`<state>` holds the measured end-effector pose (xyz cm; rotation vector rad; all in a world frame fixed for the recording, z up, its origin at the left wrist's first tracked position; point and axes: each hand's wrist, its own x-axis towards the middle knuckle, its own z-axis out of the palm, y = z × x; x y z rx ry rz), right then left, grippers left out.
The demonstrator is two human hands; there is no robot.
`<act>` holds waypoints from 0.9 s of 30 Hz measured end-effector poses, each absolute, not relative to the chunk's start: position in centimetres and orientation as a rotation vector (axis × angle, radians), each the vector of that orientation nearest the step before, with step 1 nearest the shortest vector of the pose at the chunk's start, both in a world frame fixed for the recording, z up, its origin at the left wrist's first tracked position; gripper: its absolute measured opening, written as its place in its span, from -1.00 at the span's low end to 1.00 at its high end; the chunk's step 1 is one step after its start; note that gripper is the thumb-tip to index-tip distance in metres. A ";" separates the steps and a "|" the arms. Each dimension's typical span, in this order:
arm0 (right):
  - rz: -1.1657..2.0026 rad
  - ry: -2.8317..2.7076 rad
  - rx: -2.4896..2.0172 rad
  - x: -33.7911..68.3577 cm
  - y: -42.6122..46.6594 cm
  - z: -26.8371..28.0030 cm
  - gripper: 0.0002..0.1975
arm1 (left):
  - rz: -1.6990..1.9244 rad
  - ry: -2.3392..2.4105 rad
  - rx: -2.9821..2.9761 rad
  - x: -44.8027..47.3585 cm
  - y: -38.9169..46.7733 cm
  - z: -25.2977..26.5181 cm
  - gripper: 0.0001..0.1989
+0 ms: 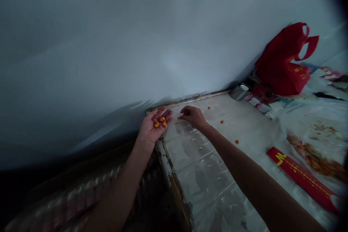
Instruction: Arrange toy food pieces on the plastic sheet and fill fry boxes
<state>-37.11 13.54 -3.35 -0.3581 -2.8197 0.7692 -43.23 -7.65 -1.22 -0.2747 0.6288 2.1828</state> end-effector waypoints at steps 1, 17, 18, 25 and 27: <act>0.674 -2.847 -0.341 -37.0 13.4 -3.2 -0.85 | 2.184 0.631 -0.257 -43.2 -7.5 -1.3 -0.71; 1.030 -2.616 0.066 -30.5 5.7 1.3 -0.78 | 2.115 0.656 -0.305 -39.6 -5.7 -0.3 -0.77; 1.013 -2.628 0.130 -30.5 5.7 1.5 -0.71 | 2.097 0.673 -0.326 -39.3 -5.4 0.2 -0.79; 1.582 -2.738 -0.050 -31.8 10.3 4.7 -0.80 | 2.008 0.707 -0.241 -39.4 -3.3 3.2 -0.84; 1.700 -2.613 -0.145 -31.5 11.4 5.2 -0.82 | 1.963 0.681 -0.185 -39.8 -3.3 3.2 -0.82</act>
